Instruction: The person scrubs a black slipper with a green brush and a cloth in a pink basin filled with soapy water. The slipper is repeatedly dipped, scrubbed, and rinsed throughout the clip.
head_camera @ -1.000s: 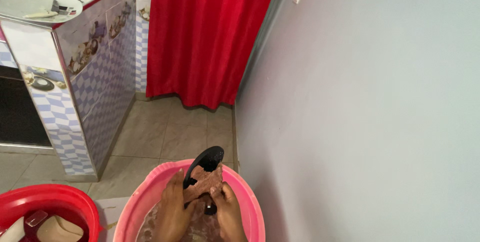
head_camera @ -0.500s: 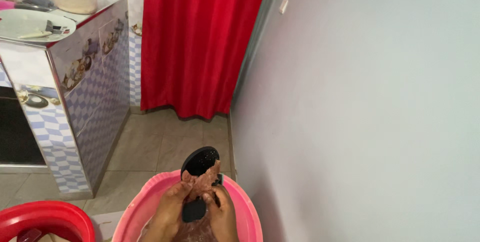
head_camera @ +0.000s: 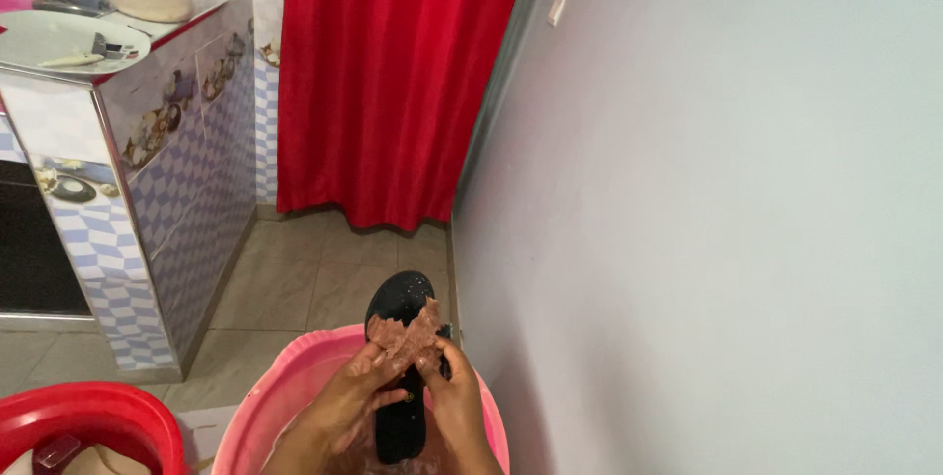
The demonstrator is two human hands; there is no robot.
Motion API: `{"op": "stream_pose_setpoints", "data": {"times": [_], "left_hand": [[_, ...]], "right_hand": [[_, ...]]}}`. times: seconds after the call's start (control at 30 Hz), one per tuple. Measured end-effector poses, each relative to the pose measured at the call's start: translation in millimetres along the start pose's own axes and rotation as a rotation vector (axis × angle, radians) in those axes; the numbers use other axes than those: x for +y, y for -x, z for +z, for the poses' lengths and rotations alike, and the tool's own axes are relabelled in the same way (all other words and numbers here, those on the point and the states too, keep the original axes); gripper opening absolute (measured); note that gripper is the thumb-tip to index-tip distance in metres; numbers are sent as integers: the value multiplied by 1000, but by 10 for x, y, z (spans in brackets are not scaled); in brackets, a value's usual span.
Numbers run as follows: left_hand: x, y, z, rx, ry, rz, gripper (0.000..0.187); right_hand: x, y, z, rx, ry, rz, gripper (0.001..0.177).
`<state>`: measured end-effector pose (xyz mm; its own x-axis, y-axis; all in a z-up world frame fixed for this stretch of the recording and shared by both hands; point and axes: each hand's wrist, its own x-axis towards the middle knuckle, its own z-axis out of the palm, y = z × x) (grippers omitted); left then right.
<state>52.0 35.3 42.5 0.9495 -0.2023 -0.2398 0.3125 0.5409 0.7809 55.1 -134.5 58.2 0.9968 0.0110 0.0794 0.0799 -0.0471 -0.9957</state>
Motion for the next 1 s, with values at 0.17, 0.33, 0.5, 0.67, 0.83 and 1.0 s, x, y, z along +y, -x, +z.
{"op": "stream_pose_setpoints", "data": {"times": [0.17, 0.33, 0.5, 0.67, 0.83, 1.0], "left_hand": [[-4, -155, -33, 39, 30, 76, 32], [70, -204, -77, 135, 50, 126, 50], [72, -42, 289, 32, -44, 196, 43], [262, -169, 443, 53, -48, 308, 42], [210, -324, 306, 71, -79, 321, 46], [-65, -270, 268, -9, -83, 315, 21]], "right_hand": [[-166, -11, 5, -125, 236, 111, 29], [-466, -107, -102, 44, 225, -164, 17], [-837, -97, -28, 104, 303, -630, 16], [-948, -46, 415, 255, 643, -905, 22], [-928, -78, 412, 215, 663, -791, 40], [-968, -236, 316, 277, 759, -657, 36]]}}
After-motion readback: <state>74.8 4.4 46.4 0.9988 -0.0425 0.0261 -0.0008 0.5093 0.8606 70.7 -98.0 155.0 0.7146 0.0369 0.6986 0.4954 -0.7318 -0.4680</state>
